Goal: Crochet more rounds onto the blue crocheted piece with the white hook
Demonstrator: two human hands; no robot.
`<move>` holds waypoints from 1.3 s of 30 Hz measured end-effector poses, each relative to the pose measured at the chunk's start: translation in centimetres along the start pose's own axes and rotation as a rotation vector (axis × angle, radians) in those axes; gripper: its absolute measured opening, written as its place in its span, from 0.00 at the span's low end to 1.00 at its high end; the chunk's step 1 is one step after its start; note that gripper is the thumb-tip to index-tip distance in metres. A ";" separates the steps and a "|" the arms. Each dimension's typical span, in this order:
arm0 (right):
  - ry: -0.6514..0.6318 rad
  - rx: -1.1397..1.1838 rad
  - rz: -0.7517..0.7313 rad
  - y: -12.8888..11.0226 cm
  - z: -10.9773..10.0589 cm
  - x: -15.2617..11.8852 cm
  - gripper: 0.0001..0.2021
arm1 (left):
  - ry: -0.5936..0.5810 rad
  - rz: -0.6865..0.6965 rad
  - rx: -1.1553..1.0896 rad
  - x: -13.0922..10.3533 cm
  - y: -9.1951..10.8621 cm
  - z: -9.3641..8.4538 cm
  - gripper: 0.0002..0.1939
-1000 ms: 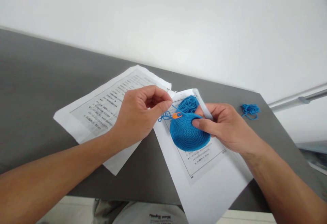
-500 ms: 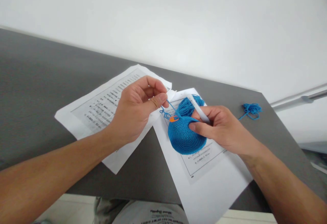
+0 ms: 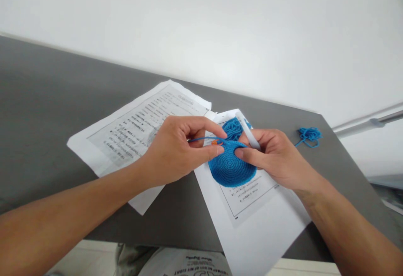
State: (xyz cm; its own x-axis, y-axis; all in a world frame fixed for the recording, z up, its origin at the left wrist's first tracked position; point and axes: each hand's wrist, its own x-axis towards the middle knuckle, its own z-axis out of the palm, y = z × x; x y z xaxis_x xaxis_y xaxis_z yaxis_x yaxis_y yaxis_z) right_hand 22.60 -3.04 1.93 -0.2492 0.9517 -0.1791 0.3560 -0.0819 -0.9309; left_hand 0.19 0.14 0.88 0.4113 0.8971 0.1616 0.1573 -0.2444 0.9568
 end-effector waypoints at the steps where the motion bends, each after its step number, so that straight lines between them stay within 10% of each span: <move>1: -0.001 -0.005 0.000 0.0 0.0 0.0 0.13 | 0.018 0.004 0.009 0.0 0.1 0.0 0.05; 29: -0.105 -0.011 0.038 -0.6 0.3 0.1 0.14 | 0.145 0.002 -0.243 1.0 -0.5 0.4 0.07; 39: 0.099 -0.056 0.001 -0.6 0.9 0.0 0.14 | 0.100 0.021 -0.340 0.0 -0.2 0.1 0.07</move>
State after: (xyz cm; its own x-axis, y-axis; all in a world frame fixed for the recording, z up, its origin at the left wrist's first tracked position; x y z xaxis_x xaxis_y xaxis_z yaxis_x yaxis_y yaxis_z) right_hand 21.54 -3.28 2.21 -0.1595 0.9764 -0.1455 0.4072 -0.0692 -0.9107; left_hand 0.28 0.18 0.71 0.3184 0.9289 0.1891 -0.1655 -0.1420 0.9759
